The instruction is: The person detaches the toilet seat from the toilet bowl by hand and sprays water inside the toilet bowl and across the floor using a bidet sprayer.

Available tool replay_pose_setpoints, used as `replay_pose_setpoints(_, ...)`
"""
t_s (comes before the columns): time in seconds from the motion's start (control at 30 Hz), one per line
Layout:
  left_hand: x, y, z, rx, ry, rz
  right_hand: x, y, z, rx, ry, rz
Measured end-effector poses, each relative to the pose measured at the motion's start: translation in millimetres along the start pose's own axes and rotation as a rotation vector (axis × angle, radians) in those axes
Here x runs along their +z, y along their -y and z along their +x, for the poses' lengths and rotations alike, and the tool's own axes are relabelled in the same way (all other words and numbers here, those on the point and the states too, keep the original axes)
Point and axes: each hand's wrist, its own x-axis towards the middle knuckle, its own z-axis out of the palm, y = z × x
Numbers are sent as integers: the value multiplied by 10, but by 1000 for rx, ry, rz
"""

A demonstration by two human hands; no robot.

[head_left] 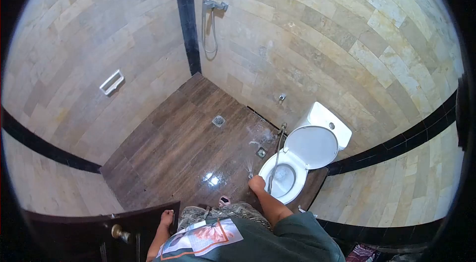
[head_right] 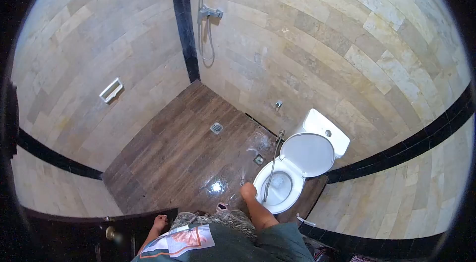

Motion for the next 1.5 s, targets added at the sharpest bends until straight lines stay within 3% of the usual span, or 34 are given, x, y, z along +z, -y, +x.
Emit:
replay_pose_setpoints(0.1,-69,-414,155,-36,81,-41,-83,7,157,76,-65,73)
replay_pose_setpoints(0.17,-212,-750,196,-65,124,124,-135,-9,186,104,-86,73)
replay_pose_setpoints(0.23,-367,-1247,116,25,142,423,-88,-34,245,160,-119,92)
replay_pose_setpoints(0.27,-317,-707,602,174,82,615,-57,-40,265,143,-148,76)
replay_pose_setpoints(0.3,-360,-882,677,196,92,628,-51,-17,293,128,-177,61)
replay_pose_setpoints(0.37,-490,-1369,688,-218,276,400,-183,142,200,134,-184,104)
replay_pose_setpoints(0.4,-489,-663,1275,-200,290,419,-239,232,165,118,-180,132)
replay_pose_setpoints(0.43,-536,-269,1719,234,448,854,-201,278,204,143,-192,146)
replay_pose_setpoints(0.47,-377,-534,1955,699,586,1269,-170,348,254,178,-186,147)
replay_pose_setpoints(0.57,-358,-1059,2579,807,704,1398,-194,580,396,212,-210,171)
replay_pose_setpoints(0.63,-515,-1298,2919,784,706,1310,-296,843,395,210,-236,194)
replay_pose_setpoints(0.83,-321,-2892,3915,465,609,703,-401,1366,795,266,-246,279)
replay_pose_setpoints(0.97,-364,-4193,3466,225,525,341,-287,1420,925,328,-330,235)
replay_pose_setpoints(1.0,-315,-4146,3721,240,536,359,-346,1437,896,383,-343,260)
replay_pose_setpoints(1.07,-187,-3928,4363,53,731,239,-396,1387,821,463,-374,342)
replay_pose_setpoints(1.17,-117,-4036,4206,255,686,570,-296,1187,745,685,-446,513)
replay_pose_setpoints(1.23,-94,-4108,4044,261,713,608,-219,1045,615,837,-493,603)
replay_pose_setpoints(1.37,-39,-4273,3764,281,726,705,-208,908,258,885,-577,659)
replay_pose_setpoints(1.43,67,-4306,3666,291,735,753,-347,977,7,745,-716,760)
replay_pose_setpoints(1.5,230,-4250,3622,296,764,786,-570,1052,-198,722,-713,739)
